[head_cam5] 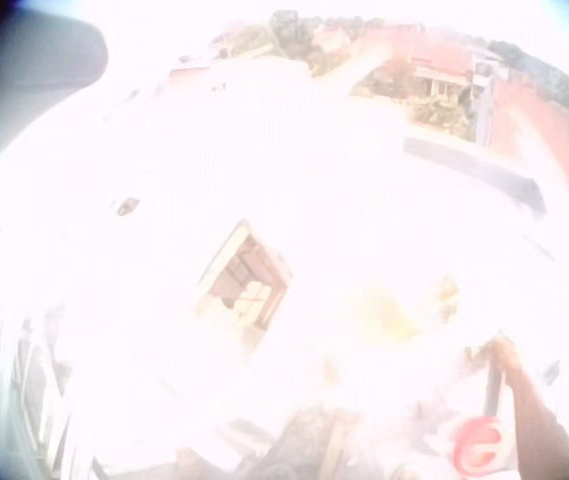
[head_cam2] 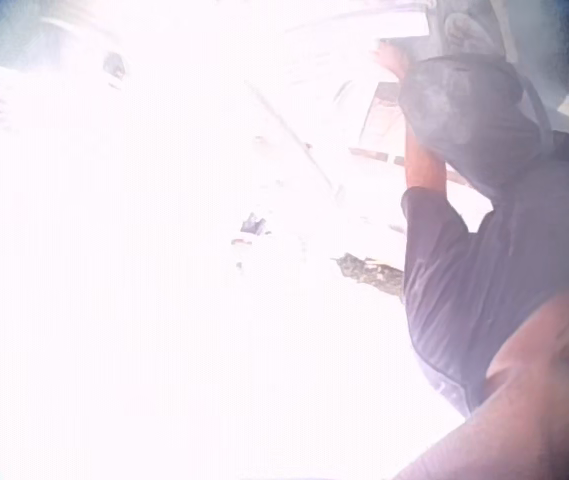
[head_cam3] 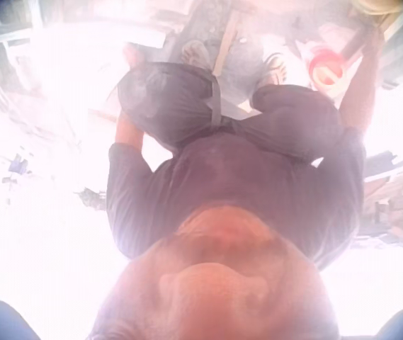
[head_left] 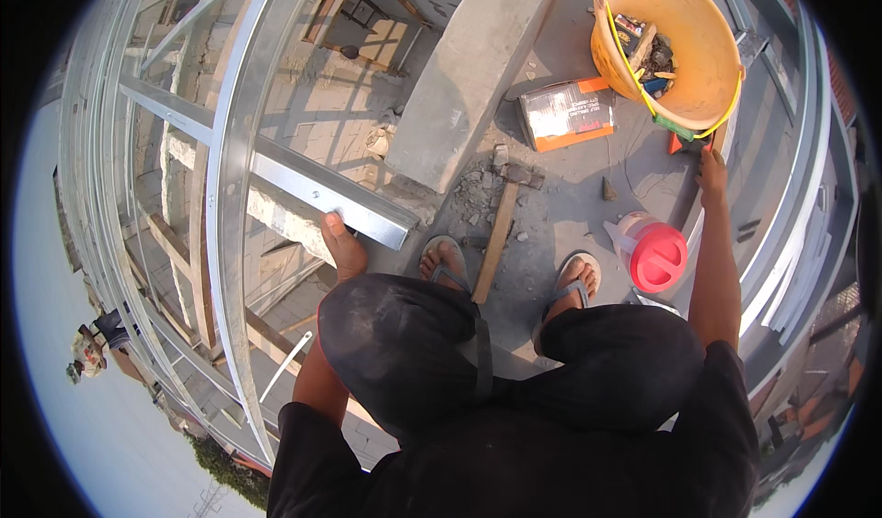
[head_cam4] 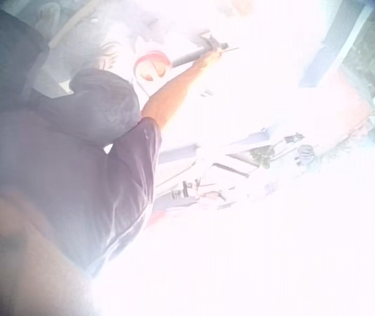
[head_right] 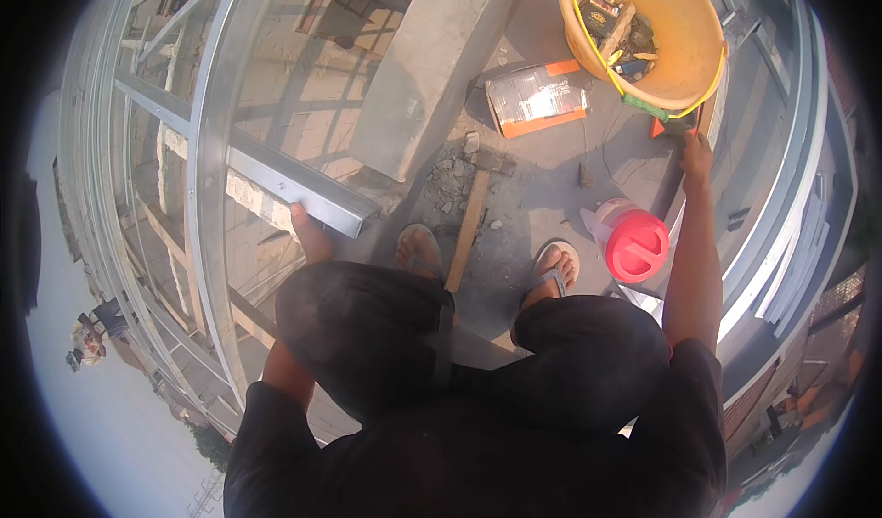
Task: The person assembles a metal frame on a rooftop by positioning metal beams, sawing them to size, and hammering them into place. The person uses a hand saw and hammer to cut and secure the beams.
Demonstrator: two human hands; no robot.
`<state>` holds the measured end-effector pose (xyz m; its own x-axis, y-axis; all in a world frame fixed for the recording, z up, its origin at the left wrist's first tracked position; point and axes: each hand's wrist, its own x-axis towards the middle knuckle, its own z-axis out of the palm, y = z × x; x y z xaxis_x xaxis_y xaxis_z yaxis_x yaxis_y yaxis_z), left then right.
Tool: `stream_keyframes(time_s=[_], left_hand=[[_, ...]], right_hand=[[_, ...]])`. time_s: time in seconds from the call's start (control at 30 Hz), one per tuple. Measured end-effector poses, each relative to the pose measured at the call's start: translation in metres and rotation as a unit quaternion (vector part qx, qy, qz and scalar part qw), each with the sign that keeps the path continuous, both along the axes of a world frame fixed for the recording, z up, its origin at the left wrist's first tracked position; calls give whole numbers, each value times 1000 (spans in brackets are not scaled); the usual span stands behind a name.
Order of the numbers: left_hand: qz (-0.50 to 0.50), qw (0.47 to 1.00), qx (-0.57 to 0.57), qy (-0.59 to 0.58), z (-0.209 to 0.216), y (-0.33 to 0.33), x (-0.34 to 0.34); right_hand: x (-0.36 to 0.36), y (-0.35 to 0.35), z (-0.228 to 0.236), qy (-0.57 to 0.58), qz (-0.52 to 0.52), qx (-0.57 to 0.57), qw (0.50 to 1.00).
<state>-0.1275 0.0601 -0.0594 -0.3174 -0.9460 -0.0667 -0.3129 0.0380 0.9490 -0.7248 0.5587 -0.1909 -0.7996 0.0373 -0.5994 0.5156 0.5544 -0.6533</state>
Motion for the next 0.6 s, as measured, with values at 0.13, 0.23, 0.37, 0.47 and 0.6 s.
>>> stream_keyframes(time_s=[0.13,0.23,0.37,0.47,0.6], left_hand=[[-18,999,43,-16,2,12,-24],[-28,995,-38,-83,53,21,-38],[-49,997,-36,-35,57,19,-73],[-47,998,-49,-20,59,20,-62],[-17,998,-45,-39,50,21,-52]], right_hand=[[-41,52,-27,288,56,319,901],[-16,-11,-14,-43,-149,29,988],[-50,11,-26,-44,-215,-115,969],[-52,-12,-25,-32,-212,-150,965],[-57,-21,2,22,-325,-194,925]])
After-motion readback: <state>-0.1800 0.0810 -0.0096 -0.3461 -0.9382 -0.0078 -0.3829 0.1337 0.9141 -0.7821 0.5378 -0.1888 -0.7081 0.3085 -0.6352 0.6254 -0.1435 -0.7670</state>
